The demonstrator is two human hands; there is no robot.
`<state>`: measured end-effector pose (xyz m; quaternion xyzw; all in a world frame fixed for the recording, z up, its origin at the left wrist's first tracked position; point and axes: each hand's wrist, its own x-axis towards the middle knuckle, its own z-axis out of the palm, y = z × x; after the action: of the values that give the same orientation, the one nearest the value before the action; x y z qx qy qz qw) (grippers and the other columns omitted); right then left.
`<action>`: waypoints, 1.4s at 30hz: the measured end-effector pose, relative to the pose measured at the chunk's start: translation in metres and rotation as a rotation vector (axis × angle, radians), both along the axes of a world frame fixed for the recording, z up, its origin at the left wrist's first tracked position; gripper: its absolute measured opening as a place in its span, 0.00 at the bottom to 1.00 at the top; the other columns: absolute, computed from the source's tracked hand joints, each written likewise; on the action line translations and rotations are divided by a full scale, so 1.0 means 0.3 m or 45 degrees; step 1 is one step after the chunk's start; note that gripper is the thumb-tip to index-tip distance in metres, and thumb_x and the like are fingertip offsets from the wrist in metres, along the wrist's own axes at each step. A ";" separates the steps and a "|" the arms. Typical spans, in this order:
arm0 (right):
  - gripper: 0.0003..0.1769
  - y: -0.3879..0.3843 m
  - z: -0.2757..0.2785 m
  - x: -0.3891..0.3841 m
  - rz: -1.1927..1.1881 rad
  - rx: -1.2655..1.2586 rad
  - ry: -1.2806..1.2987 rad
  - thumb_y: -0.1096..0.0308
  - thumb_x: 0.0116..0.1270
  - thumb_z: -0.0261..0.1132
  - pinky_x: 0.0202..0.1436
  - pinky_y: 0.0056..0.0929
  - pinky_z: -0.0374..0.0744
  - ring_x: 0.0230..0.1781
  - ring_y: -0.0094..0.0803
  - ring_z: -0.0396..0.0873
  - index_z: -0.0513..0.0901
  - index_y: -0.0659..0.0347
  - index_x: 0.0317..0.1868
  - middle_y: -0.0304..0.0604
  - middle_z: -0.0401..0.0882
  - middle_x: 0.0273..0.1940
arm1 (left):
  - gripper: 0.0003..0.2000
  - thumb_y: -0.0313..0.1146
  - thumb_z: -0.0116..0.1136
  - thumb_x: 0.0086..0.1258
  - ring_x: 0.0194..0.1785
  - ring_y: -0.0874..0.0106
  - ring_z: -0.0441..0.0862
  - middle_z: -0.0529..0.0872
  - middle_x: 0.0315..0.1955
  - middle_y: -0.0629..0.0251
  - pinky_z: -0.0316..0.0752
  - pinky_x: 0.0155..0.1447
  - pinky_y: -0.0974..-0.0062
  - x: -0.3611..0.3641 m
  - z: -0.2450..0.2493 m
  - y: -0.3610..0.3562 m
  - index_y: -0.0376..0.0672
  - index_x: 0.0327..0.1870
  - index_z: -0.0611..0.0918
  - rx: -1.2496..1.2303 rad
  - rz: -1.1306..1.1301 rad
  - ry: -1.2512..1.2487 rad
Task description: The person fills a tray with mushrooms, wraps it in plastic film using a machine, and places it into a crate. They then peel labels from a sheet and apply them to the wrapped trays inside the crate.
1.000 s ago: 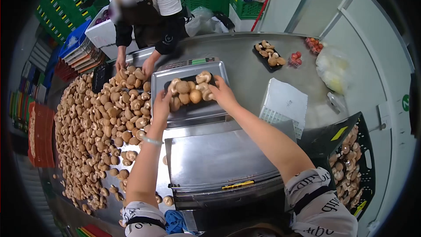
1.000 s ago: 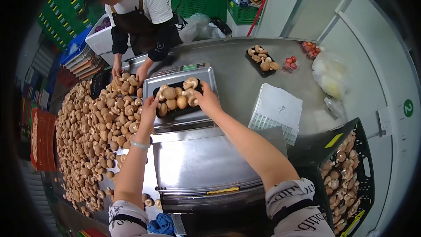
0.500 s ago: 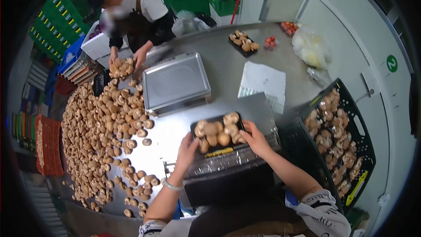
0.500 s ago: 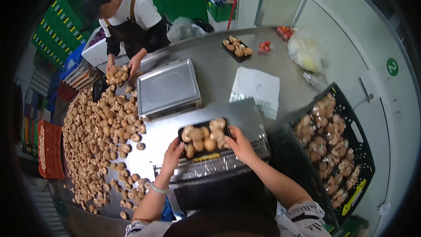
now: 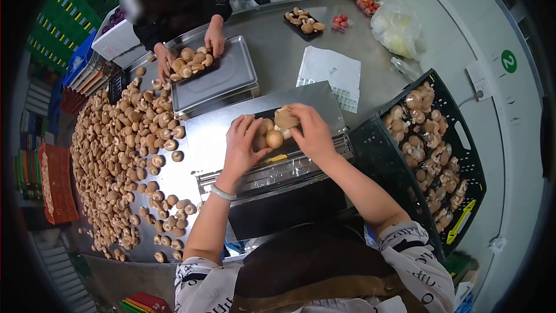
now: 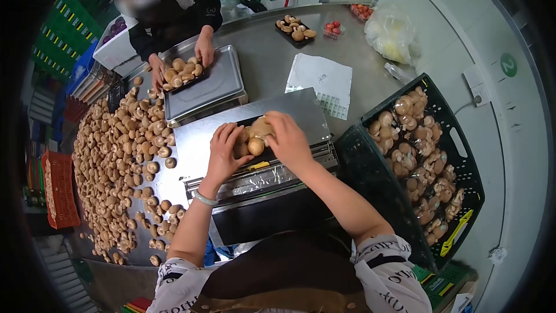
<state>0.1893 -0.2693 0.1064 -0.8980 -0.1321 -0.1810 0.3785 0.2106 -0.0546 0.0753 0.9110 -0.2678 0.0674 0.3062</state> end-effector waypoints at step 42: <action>0.09 -0.176 0.157 0.081 0.167 1.449 0.302 0.67 0.77 0.52 0.65 0.35 0.69 0.56 0.40 0.76 0.74 0.63 0.41 0.53 0.81 0.50 | 0.08 0.37 0.49 0.77 0.58 0.57 0.79 0.83 0.52 0.50 0.66 0.70 0.62 0.107 0.285 0.192 0.42 0.41 0.71 -1.717 -0.049 0.705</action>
<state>0.2137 -0.3222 0.1536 -0.5575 -0.0260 -0.0979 0.8240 0.2427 0.0029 0.1607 0.5030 -0.0966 -0.0205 0.8586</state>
